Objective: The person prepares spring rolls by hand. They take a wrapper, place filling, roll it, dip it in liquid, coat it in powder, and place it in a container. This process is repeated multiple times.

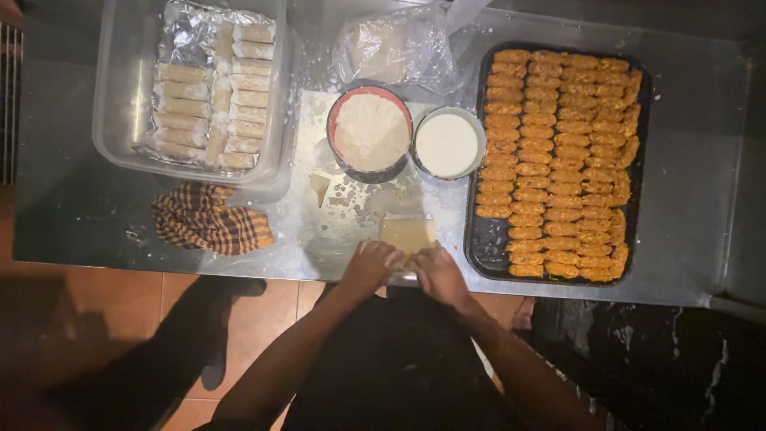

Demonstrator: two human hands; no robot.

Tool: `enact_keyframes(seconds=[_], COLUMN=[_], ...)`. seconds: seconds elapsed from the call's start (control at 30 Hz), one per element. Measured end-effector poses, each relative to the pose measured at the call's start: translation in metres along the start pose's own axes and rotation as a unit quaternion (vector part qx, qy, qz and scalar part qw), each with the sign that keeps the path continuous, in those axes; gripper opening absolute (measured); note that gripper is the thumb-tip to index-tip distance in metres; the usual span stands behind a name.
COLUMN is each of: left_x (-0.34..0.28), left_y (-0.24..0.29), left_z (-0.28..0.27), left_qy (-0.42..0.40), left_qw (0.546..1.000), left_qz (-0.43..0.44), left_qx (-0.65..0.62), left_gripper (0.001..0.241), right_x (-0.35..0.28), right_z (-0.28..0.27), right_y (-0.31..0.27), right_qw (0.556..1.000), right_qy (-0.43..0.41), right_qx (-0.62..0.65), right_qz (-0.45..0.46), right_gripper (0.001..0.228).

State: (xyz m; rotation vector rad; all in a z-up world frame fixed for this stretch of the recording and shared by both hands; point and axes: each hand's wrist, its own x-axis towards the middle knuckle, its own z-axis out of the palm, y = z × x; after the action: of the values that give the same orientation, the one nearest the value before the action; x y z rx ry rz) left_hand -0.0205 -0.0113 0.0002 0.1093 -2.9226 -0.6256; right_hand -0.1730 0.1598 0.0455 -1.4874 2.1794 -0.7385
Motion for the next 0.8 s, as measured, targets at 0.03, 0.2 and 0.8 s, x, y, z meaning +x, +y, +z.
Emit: enact_keyframes(seconds=[0.03, 0.2, 0.8], left_x=[0.0, 0.007, 0.035], left_y=[-0.001, 0.004, -0.005], left_z=[0.0, 0.0, -0.04], left_qy=[0.011, 0.041, 0.013], left_qw=[1.0, 0.973, 0.999], left_qz=[0.003, -0.156, -0.041], left_qx=[-0.012, -0.166, -0.033], left_gripper=[0.032, 0.026, 0.049], right_x=[0.001, 0.006, 0.053], right_z=[-0.001, -0.005, -0.017], right_y=[0.002, 0.011, 0.029], right_qw=[1.0, 1.0, 0.985], right_qy=[0.006, -0.027, -0.114], right_qx=[0.008, -0.009, 0.105], right_qz=[-0.001, 0.011, 0.071], right_gripper=[0.028, 0.027, 0.022])
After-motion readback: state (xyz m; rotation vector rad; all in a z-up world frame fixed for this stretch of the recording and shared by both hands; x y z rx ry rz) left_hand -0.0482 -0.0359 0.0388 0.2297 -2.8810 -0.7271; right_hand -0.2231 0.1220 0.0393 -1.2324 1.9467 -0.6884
